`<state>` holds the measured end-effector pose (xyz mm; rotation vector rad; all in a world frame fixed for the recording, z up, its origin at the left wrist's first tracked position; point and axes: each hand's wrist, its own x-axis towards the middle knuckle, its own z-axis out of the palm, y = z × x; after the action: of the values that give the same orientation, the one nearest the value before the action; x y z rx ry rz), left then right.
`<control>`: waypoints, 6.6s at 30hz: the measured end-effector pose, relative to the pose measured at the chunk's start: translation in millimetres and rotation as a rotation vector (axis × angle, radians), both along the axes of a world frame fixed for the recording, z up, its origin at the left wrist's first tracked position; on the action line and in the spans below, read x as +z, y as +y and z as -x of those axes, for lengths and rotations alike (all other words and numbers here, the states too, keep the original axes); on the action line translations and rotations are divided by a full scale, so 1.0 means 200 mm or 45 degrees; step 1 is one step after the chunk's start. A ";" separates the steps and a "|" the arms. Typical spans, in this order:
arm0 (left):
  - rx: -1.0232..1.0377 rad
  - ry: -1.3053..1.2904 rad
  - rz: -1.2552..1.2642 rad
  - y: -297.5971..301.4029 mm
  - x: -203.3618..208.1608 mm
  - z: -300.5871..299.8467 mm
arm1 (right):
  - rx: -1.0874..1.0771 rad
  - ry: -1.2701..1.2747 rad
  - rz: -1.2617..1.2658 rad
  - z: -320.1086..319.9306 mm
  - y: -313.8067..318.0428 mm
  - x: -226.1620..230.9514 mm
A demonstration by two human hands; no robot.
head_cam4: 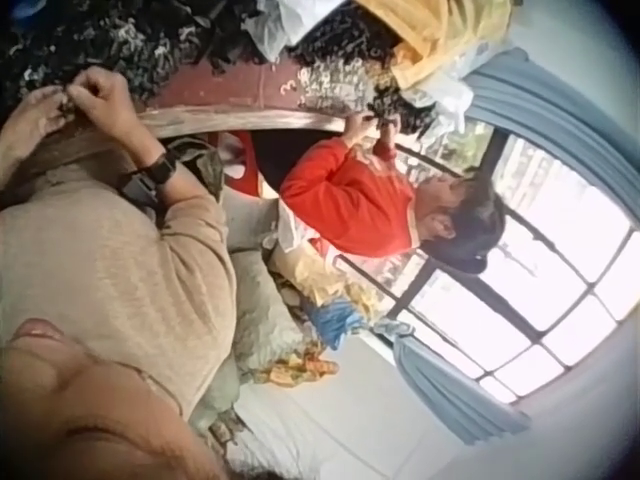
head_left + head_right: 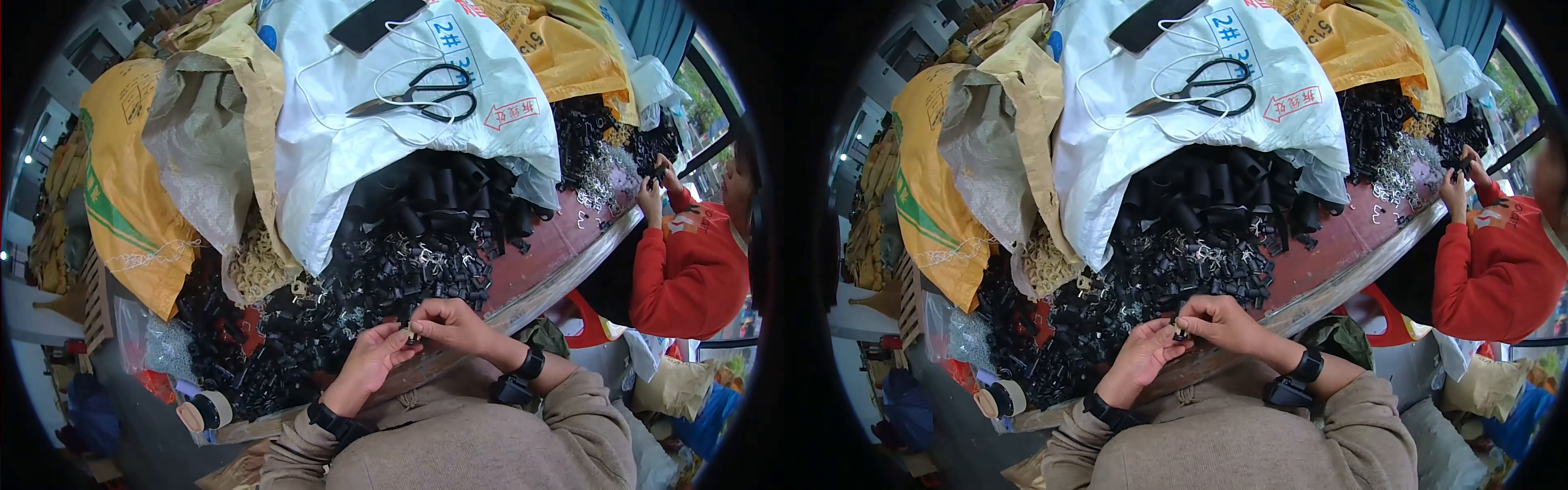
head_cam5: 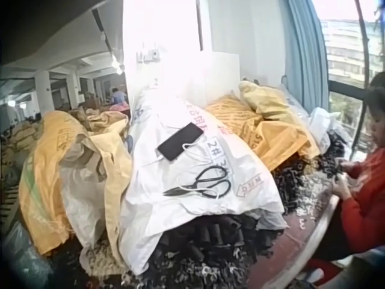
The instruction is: The person assembles components by hand, picking up a black plastic housing and a small metal clip from the table. They insert the metal clip into the housing, press the parts together, and repeat the process with more pieces.
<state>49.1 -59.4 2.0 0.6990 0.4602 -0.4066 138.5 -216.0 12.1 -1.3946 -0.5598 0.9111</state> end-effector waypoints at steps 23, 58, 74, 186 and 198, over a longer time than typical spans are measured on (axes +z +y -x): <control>0.201 -0.092 -0.010 0.02 0.07 0.06 | -0.444 -0.673 0.239 -0.18 -0.25 -0.05; -0.123 -0.123 -0.069 -0.02 0.10 -0.10 | -0.428 -1.039 -0.228 -0.02 -0.12 0.00; -0.041 -0.245 -0.384 0.07 0.15 -0.01 | -0.968 -1.223 1.151 -0.50 -0.52 -0.14; 0.087 -0.122 0.030 -0.02 0.11 0.12 | -0.144 -0.763 -0.409 0.17 0.01 0.08; -0.012 -0.210 -0.255 -0.02 0.11 0.14 | -0.074 -0.878 -0.354 0.14 -0.02 0.09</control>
<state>21.7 -62.6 23.0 0.9211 0.3442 -0.3110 110.5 -220.1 29.3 -1.4426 -1.1105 0.2654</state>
